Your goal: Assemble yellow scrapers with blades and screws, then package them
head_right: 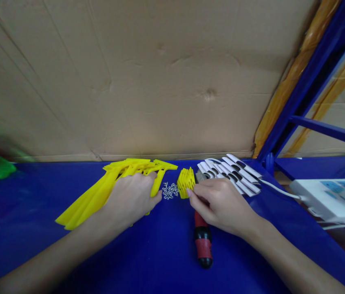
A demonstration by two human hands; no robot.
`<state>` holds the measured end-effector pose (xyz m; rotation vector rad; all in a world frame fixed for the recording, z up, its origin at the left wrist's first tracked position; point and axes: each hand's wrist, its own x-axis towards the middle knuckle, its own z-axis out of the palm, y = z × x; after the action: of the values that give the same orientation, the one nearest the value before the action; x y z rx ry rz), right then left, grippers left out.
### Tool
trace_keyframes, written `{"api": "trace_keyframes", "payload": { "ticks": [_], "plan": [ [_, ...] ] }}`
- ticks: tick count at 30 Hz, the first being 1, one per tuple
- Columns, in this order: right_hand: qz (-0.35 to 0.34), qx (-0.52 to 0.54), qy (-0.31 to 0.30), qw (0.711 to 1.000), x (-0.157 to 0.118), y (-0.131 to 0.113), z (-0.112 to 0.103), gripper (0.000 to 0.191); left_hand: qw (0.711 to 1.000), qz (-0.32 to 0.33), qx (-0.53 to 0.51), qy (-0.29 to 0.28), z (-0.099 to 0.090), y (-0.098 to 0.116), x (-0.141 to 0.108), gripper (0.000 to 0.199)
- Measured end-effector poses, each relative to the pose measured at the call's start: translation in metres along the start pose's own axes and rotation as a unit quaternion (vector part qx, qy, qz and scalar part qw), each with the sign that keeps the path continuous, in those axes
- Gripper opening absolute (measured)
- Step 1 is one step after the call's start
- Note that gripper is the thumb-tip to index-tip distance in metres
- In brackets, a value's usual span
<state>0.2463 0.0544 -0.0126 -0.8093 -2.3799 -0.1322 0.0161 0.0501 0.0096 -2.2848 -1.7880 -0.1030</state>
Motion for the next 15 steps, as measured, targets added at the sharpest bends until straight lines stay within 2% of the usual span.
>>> {"api": "trace_keyframes", "payload": {
  "ticks": [7,12,15],
  "plan": [
    [-0.005,0.0,0.006,1.0,0.003,-0.001,-0.006,0.041,0.995,-0.01,-0.102,0.013,0.004,-0.009,0.006,0.029],
    [-0.007,-0.008,0.005,1.0,0.001,0.001,-0.005,0.04,0.978,-0.017,-0.206,0.029,0.008,-0.016,0.014,0.048],
    [-0.008,-0.009,0.002,1.0,-0.001,0.0,-0.006,0.039,0.966,-0.022,-0.252,0.051,0.009,-0.018,0.015,0.05]
  ]
}}
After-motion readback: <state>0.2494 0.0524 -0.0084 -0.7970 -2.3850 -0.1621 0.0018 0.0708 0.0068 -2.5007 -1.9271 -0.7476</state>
